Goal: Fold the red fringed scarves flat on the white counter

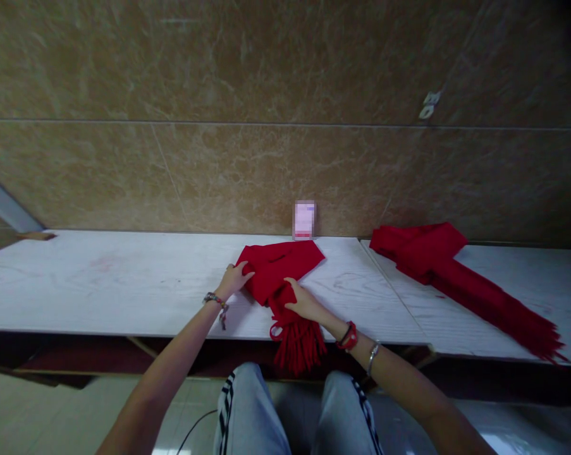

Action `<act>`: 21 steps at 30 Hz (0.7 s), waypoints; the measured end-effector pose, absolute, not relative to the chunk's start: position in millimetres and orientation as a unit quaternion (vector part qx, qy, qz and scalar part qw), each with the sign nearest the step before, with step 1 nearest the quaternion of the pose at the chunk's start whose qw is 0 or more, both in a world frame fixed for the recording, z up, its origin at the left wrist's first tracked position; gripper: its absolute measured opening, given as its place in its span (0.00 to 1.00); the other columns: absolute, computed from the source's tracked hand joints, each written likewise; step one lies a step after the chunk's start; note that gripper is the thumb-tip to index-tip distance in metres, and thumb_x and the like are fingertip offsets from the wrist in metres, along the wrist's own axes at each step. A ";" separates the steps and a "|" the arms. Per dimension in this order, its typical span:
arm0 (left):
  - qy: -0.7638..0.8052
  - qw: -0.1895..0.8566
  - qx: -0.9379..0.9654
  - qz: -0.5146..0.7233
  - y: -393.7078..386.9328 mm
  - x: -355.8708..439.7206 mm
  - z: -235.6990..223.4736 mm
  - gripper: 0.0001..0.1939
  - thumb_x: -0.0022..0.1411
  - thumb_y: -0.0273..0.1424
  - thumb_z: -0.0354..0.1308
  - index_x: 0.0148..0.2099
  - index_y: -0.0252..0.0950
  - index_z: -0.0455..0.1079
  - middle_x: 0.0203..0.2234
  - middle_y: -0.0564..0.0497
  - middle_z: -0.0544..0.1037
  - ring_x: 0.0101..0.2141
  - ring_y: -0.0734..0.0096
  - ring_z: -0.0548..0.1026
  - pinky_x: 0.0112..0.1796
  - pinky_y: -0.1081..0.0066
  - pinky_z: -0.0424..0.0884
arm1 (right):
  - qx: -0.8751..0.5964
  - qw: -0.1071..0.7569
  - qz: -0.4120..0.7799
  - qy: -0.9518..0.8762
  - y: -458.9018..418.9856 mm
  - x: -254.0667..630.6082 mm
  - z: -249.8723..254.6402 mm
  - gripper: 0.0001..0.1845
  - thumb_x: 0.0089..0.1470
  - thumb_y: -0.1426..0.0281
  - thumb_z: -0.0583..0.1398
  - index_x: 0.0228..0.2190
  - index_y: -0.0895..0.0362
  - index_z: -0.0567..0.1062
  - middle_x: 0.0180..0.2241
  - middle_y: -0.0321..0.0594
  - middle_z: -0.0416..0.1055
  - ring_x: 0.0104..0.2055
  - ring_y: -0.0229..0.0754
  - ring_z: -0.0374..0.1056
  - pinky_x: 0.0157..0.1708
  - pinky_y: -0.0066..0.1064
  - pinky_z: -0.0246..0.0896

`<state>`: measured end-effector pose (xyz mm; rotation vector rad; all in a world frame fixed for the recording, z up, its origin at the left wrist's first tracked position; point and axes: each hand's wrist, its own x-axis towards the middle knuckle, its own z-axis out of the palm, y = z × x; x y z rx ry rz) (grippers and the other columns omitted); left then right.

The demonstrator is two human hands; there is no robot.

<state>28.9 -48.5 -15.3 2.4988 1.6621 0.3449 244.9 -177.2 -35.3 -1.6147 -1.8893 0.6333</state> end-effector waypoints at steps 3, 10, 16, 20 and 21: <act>0.590 0.045 0.803 0.065 -52.8 26.9 -19.2 0.25 0.57 0.41 0.53 0.57 0.45 0.60 0.52 0.40 0.62 0.51 0.49 0.63 0.44 0.52 0.65 | -0.604 0.245 0.213 -0.728 -175.3 258.1 -18.7 0.34 0.41 0.84 0.56 0.52 0.57 0.61 0.48 0.44 0.65 0.48 0.42 0.63 0.47 0.33 0.57; 0.350 0.055 0.923 0.146 -51.2 9.5 -13.2 0.19 0.57 0.24 0.48 0.50 0.38 0.69 0.56 0.46 0.61 0.55 0.62 0.58 0.53 0.61 0.59 | -0.574 0.137 0.002 -0.807 -201.8 244.8 -0.5 0.19 0.51 0.68 0.58 0.46 0.60 0.70 0.49 0.50 0.62 0.51 0.49 0.57 0.50 0.40 0.54; 0.257 0.140 0.948 0.124 -52.8 5.3 -17.4 0.18 0.62 0.35 0.48 0.52 0.34 0.65 0.48 0.45 0.71 0.49 0.67 0.67 0.51 0.66 0.62 | -0.602 0.044 -0.038 -0.796 -195.0 205.6 -12.9 0.14 0.53 0.78 0.53 0.42 0.65 0.70 0.40 0.52 0.69 0.42 0.49 0.63 0.40 0.37 0.61; 0.280 0.138 0.934 0.175 -56.9 10.9 -26.0 0.20 0.61 0.36 0.50 0.55 0.35 0.62 0.49 0.43 0.70 0.49 0.65 0.67 0.50 0.63 0.61 | -0.561 0.076 -0.075 -0.821 -191.2 204.1 -7.0 0.11 0.53 0.78 0.53 0.39 0.63 0.71 0.37 0.50 0.69 0.41 0.47 0.63 0.40 0.37 0.60; 0.285 0.144 0.930 0.184 -57.5 11.2 -26.8 0.22 0.62 0.35 0.50 0.57 0.37 0.59 0.50 0.44 0.69 0.50 0.65 0.67 0.51 0.63 0.60 | -0.545 0.092 -0.081 -0.829 -192.4 204.3 -7.8 0.11 0.54 0.77 0.54 0.39 0.62 0.71 0.37 0.49 0.69 0.40 0.46 0.63 0.41 0.37 0.60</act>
